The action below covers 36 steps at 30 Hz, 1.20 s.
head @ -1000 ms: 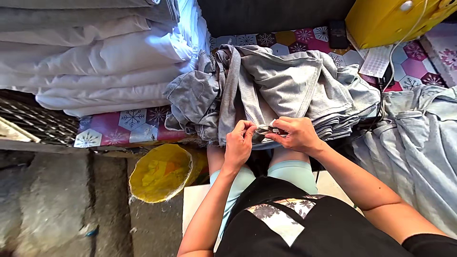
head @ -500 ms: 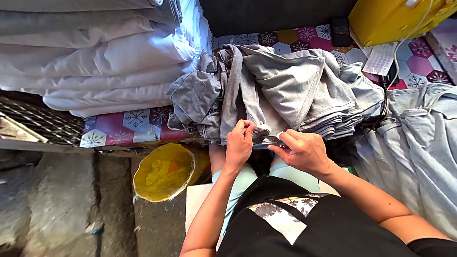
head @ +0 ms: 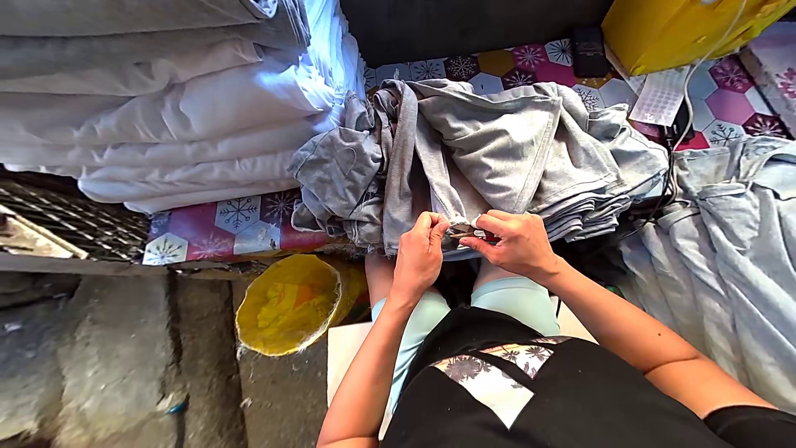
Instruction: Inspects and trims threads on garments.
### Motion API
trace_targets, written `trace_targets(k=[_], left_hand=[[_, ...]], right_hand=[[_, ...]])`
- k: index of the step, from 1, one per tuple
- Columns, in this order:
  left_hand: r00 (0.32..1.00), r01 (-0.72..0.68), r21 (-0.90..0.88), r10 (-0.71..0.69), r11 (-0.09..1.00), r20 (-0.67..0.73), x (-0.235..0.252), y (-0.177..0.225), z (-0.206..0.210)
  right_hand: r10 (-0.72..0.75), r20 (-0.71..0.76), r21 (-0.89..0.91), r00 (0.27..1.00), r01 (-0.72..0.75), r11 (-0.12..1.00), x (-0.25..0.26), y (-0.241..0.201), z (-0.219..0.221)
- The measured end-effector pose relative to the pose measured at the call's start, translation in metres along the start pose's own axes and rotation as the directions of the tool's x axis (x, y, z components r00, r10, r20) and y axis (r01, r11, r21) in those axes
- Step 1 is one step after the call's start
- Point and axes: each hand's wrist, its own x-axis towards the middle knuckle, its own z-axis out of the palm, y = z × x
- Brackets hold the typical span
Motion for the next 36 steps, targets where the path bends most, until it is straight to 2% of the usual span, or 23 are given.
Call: trace_targets(k=[5, 18, 21, 23, 25, 28, 30, 32, 34, 36], left_hand=[[1.0, -0.012, 0.019, 0.012, 1.0, 0.016, 0.002, 0.001, -0.001], [0.999, 0.016, -0.002, -0.016, 1.0, 0.046, 0.003, 0.0, 0.0], [0.998, 0.024, -0.015, -0.023, 1.0, 0.051, 0.003, -0.001, 0.001], [0.998, 0.035, -0.036, -0.033, 0.999, 0.057, 0.004, -0.002, 0.0], [0.997, 0.045, -0.063, -0.041, 0.997, 0.062, 0.005, -0.003, 0.0], [0.997, 0.018, -0.086, -0.011, 0.996, 0.077, 0.005, -0.005, 0.002], [0.998, -0.044, -0.033, 0.045, 0.999, 0.054, 0.002, -0.007, -0.003], [0.994, -0.108, 0.099, 0.109, 0.989, 0.001, -0.005, -0.015, -0.014], [0.998, -0.029, 0.266, 0.04, 0.964, -0.038, -0.017, -0.028, -0.033], [0.98, 0.198, 0.434, -0.171, 0.879, -0.1, -0.026, -0.044, -0.054]], right_hand=[[0.052, 0.025, 0.116, 0.998, -0.055, 0.992, 0.002, 0.005, 0.005], [0.004, 0.028, 0.089, 1.0, -0.007, 0.996, 0.001, 0.003, 0.007], [0.037, 0.048, 0.127, 0.998, -0.043, 0.991, 0.0, 0.005, 0.004], [0.093, 0.056, 0.226, 0.994, -0.103, 0.969, 0.001, 0.009, 0.002], [0.151, 0.111, 0.402, 0.982, -0.184, 0.897, 0.006, 0.017, 0.002], [0.098, 0.336, 0.625, 0.937, -0.3, 0.721, 0.018, 0.03, 0.014], [0.079, 0.391, 0.721, 0.917, -0.358, 0.593, 0.021, 0.029, 0.024], [0.091, 0.401, 0.756, 0.911, -0.386, 0.528, 0.023, 0.022, 0.021], [0.132, 0.392, 0.782, 0.91, -0.406, 0.473, 0.023, 0.018, 0.017], [0.217, 0.388, 0.803, 0.896, -0.444, 0.396, 0.022, 0.015, 0.016]])
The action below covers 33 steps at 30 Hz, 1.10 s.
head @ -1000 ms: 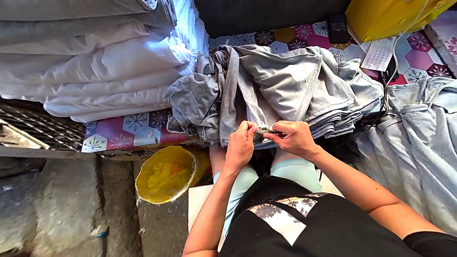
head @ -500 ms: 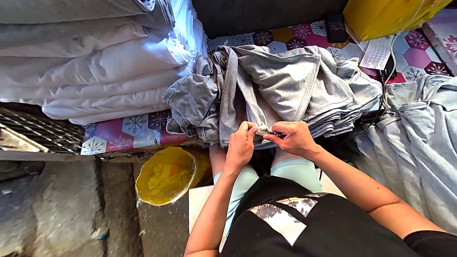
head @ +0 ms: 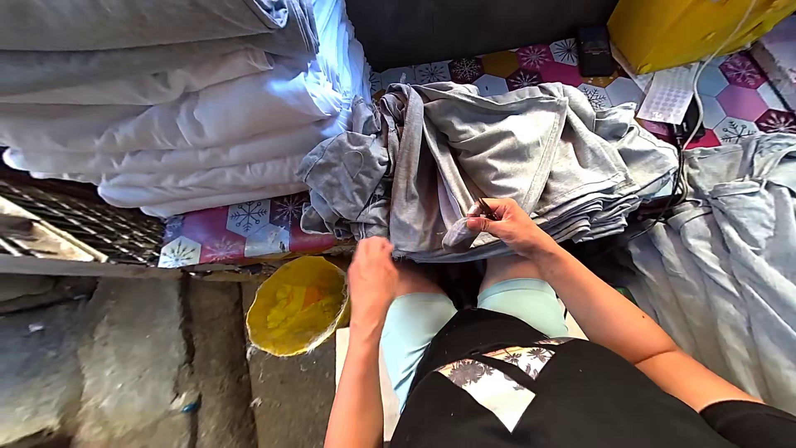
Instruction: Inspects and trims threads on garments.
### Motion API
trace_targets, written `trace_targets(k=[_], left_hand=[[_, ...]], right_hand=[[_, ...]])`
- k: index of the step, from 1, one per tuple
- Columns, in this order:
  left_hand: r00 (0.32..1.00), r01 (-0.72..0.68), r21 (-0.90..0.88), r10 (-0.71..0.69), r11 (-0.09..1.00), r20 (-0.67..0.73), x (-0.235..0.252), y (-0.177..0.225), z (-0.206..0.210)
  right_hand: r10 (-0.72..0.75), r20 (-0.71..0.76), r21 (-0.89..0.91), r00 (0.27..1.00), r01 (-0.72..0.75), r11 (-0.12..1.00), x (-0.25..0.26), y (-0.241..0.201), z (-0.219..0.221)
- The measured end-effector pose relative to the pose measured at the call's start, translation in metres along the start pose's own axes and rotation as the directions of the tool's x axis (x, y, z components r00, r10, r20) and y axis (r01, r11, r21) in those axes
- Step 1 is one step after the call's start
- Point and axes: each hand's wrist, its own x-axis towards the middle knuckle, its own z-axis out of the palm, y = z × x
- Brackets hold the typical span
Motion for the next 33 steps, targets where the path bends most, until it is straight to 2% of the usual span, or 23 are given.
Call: trace_targets(k=[1, 2, 4, 6, 8, 10, 12, 14, 17, 20, 22, 24, 27, 29, 33], left_hand=[[0.994, 0.109, 0.044, -0.109, 0.993, -0.003, 0.0, -0.01, -0.001], [0.986, 0.164, 0.014, -0.164, 0.986, -0.025, -0.001, -0.017, 0.002], [0.988, 0.108, -0.263, -0.132, 0.959, -0.078, -0.003, -0.013, 0.017], [0.997, -0.009, -0.632, -0.045, 0.775, -0.069, -0.003, 0.01, 0.04], [0.998, -0.056, -0.866, 0.04, 0.496, -0.041, 0.002, 0.04, 0.054], [0.998, -0.031, -0.952, 0.064, 0.306, -0.012, 0.006, 0.057, 0.055], [0.997, 0.015, -0.97, 0.065, 0.244, 0.032, 0.012, 0.06, 0.047], [0.994, 0.046, -0.951, 0.078, 0.306, 0.073, 0.015, 0.06, 0.038], [0.994, 0.02, -0.892, 0.084, 0.452, 0.065, 0.016, 0.059, 0.032], [0.994, -0.033, -0.826, 0.107, 0.563, 0.033, 0.016, 0.06, 0.03], [0.989, -0.081, -0.782, 0.149, 0.618, 0.015, 0.015, 0.063, 0.03], [0.982, -0.133, -0.749, 0.188, 0.649, -0.012, 0.015, 0.065, 0.031], [0.973, -0.167, -0.745, 0.228, 0.645, -0.02, 0.015, 0.065, 0.031], [0.976, -0.144, -0.748, 0.219, 0.648, 0.002, 0.015, 0.063, 0.031], [0.977, -0.123, -0.767, 0.214, 0.63, 0.019, 0.016, 0.062, 0.033]], right_hand=[[0.028, -0.043, 0.045, 0.999, -0.026, 0.999, -0.001, 0.0, 0.003], [0.065, -0.073, 0.095, 0.995, -0.057, 0.994, -0.002, 0.0, 0.006], [0.129, -0.098, 0.196, 0.987, -0.108, 0.975, -0.002, 0.001, 0.012], [0.164, -0.114, 0.271, 0.98, -0.128, 0.954, -0.004, 0.001, 0.018], [0.176, -0.124, 0.303, 0.977, -0.132, 0.944, -0.006, -0.002, 0.025], [0.186, -0.128, 0.319, 0.974, -0.138, 0.938, -0.008, -0.004, 0.027], [0.18, -0.163, 0.274, 0.97, -0.13, 0.953, -0.008, -0.002, 0.025], [0.1, -0.23, 0.111, 0.968, -0.076, 0.991, -0.009, 0.005, 0.022], [-0.188, -0.307, -0.225, 0.933, 0.121, 0.967, -0.012, 0.012, 0.018], [-0.449, -0.226, -0.365, 0.865, 0.352, 0.862, -0.011, 0.004, 0.02], [-0.505, -0.151, -0.449, 0.85, 0.396, 0.801, -0.009, 0.002, 0.023], [-0.411, -0.153, -0.461, 0.899, 0.303, 0.834, -0.008, -0.002, 0.021], [-0.111, -0.196, -0.264, 0.974, 0.057, 0.963, -0.007, -0.014, 0.013], [-0.056, -0.19, -0.214, 0.98, 0.014, 0.977, -0.007, -0.016, 0.009], [-0.055, -0.161, -0.24, 0.985, 0.016, 0.971, -0.006, -0.022, 0.009]])
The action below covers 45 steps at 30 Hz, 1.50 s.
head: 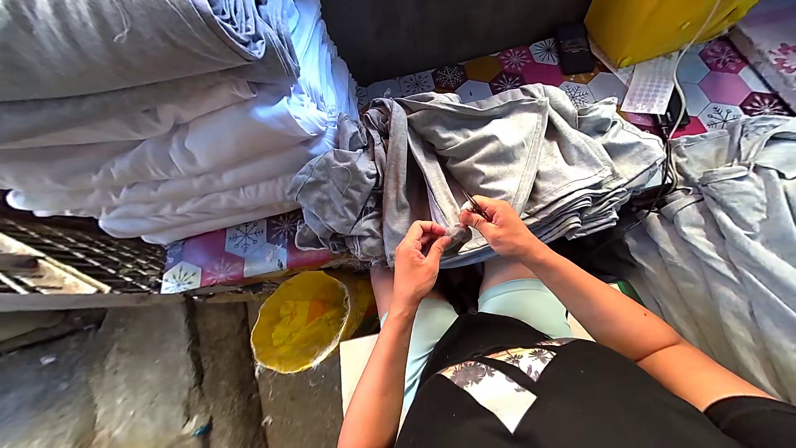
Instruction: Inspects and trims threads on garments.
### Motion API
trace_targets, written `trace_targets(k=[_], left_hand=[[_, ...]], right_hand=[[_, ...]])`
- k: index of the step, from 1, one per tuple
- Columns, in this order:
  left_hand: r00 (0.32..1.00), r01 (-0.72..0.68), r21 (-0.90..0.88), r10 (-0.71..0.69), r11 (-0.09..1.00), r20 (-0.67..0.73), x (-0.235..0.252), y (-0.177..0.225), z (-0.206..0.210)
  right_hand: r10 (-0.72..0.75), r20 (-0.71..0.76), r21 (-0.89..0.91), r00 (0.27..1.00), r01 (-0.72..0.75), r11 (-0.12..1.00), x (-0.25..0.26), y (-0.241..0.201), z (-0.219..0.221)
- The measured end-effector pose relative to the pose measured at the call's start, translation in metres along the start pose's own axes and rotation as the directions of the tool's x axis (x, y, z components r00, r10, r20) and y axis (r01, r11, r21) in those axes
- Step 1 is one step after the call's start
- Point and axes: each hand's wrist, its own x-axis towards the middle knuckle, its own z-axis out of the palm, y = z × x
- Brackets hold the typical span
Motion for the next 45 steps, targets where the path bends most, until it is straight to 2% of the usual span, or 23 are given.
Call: trace_targets(k=[3, 8, 11, 16, 18, 20, 25, 27, 37, 45], left_hand=[[0.999, -0.039, -0.023, 0.038, 0.999, -0.039, -0.001, -0.002, 0.0], [0.997, -0.039, 0.052, 0.043, 0.998, -0.067, -0.004, -0.006, 0.004], [0.996, -0.028, 0.08, 0.035, 0.996, -0.082, -0.004, -0.009, 0.01], [0.995, -0.038, 0.119, 0.049, 0.992, -0.085, -0.006, -0.01, 0.015], [0.993, -0.051, 0.155, 0.066, 0.987, -0.096, -0.007, -0.01, 0.015], [0.99, -0.068, 0.189, 0.09, 0.98, -0.109, -0.007, -0.01, 0.016], [0.987, -0.094, 0.271, 0.126, 0.958, -0.103, -0.006, -0.01, 0.014], [0.985, -0.113, 0.281, 0.144, 0.953, -0.091, -0.005, -0.011, 0.013], [0.979, -0.181, 0.339, 0.201, 0.923, -0.027, -0.001, -0.01, 0.011], [0.978, -0.201, 0.336, 0.206, 0.92, 0.023, 0.001, -0.01, 0.01]], right_hand=[[-0.062, 0.025, -0.053, 0.998, 0.063, 0.997, 0.001, -0.005, 0.001], [-0.227, 0.022, -0.317, 0.974, 0.222, 0.922, 0.002, -0.012, 0.009], [-0.263, 0.054, -0.343, 0.963, 0.266, 0.901, 0.003, -0.018, 0.011], [-0.152, -0.006, -0.115, 0.988, 0.151, 0.982, 0.009, -0.006, -0.011], [-0.102, 0.0, -0.115, 0.995, 0.102, 0.988, 0.007, -0.001, -0.019], [-0.077, 0.072, -0.176, 0.994, 0.088, 0.98, 0.0, 0.002, -0.024], [-0.064, 0.286, -0.449, 0.956, 0.193, 0.872, 0.0, 0.019, -0.036], [-0.067, 0.341, -0.494, 0.938, 0.24, 0.836, 0.005, 0.018, -0.04], [-0.186, 0.526, -0.45, 0.83, 0.457, 0.767, 0.033, 0.015, -0.046], [-0.187, 0.538, -0.461, 0.822, 0.473, 0.751, 0.034, 0.014, -0.048]])
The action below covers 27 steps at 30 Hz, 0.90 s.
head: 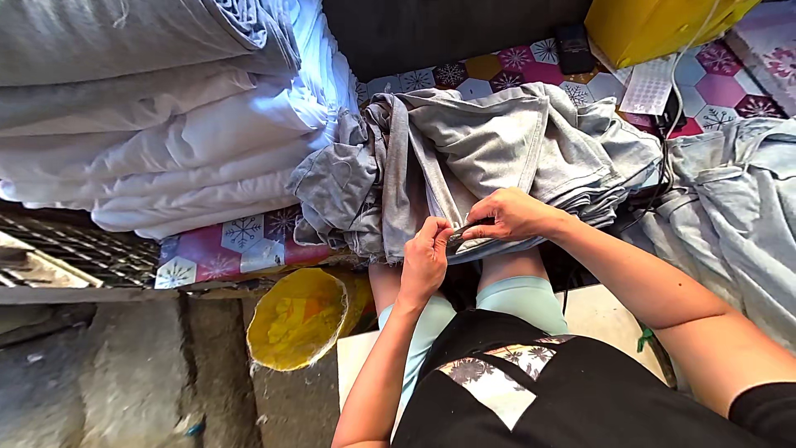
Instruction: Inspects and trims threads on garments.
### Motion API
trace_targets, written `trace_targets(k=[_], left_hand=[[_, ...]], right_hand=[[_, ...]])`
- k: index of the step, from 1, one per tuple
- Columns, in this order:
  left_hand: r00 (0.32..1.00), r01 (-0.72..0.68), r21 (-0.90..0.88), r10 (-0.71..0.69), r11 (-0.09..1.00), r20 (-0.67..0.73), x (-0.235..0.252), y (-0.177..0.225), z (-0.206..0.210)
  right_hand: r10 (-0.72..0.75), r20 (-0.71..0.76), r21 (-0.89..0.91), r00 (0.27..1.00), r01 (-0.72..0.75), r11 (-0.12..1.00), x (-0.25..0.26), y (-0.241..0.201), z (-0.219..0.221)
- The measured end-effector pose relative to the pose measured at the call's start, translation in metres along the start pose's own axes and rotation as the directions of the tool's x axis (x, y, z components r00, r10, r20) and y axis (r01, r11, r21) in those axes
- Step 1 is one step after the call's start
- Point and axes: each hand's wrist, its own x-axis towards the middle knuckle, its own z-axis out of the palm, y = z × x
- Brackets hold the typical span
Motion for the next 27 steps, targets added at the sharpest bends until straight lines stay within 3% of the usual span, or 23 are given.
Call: trace_targets(k=[11, 19, 23, 27], left_hand=[[0.998, -0.05, 0.032, 0.049, 0.998, 0.028, 0.001, -0.001, 0.001], [1.0, -0.015, 0.037, 0.014, 0.999, 0.028, 0.001, -0.001, 0.003], [0.998, 0.055, 0.008, -0.055, 0.998, 0.039, 0.001, -0.002, 0.001], [0.997, 0.076, -0.071, -0.074, 0.995, 0.027, 0.002, -0.006, 0.004]], right_hand=[[0.016, 0.031, -0.072, 0.999, -0.014, 0.997, 0.0, -0.001, -0.01], [-0.007, -0.046, -0.073, 0.999, 0.004, 0.997, -0.004, 0.003, 0.002], [0.074, -0.157, 0.24, 0.985, -0.034, 0.97, -0.01, 0.008, 0.011], [0.181, -0.119, 0.593, 0.976, -0.076, 0.801, -0.007, 0.009, 0.049]])
